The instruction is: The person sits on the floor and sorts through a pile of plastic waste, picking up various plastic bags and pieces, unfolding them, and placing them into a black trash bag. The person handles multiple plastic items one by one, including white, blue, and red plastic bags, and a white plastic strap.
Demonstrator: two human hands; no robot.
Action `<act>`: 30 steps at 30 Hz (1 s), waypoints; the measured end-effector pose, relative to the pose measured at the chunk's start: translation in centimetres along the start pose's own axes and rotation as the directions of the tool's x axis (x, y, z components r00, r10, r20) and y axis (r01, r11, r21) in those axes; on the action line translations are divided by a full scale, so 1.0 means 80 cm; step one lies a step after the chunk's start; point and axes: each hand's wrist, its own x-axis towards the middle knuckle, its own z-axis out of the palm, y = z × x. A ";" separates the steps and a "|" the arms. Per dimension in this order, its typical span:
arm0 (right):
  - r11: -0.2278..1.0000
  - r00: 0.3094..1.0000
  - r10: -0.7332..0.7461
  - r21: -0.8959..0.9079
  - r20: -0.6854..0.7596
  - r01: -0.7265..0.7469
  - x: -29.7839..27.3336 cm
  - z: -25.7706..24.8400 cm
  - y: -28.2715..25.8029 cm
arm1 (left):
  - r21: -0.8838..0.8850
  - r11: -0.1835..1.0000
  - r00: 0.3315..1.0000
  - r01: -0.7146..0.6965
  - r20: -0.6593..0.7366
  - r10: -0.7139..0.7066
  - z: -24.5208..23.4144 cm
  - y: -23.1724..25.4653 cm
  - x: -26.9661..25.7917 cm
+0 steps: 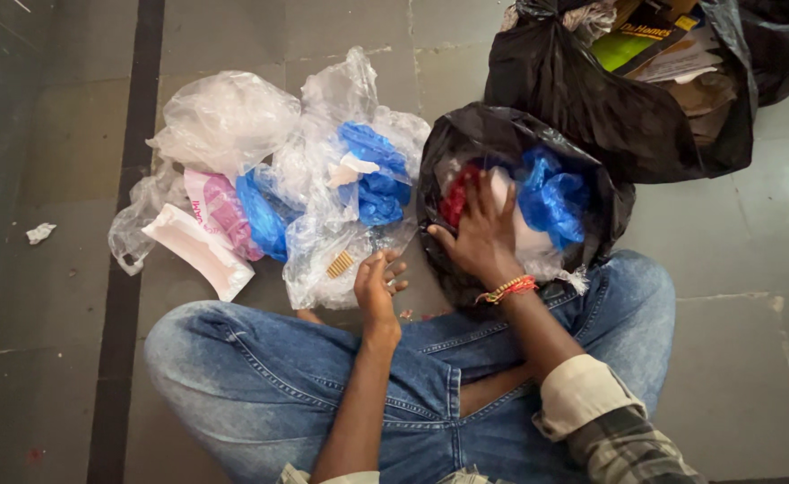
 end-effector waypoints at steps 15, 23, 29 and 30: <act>0.875 0.978 -0.093 0.453 -0.186 0.170 -0.023 -0.032 -0.019 | 0.707 0.347 0.742 -0.616 0.371 0.559 -0.043 0.221 0.042; 0.976 0.999 0.021 0.215 0.048 -0.031 -0.011 -0.024 -0.032 | 0.766 0.030 0.750 -0.642 0.620 0.231 -0.040 0.165 0.042; 0.925 0.967 -0.017 0.364 -0.254 0.112 -0.019 -0.054 -0.033 | 0.699 -0.303 0.715 -0.648 0.695 0.076 -0.061 0.129 0.063; 0.914 0.963 -0.011 0.388 -0.270 0.119 -0.021 -0.057 -0.034 | 0.680 -0.377 0.708 -0.629 0.702 0.085 -0.066 0.126 0.065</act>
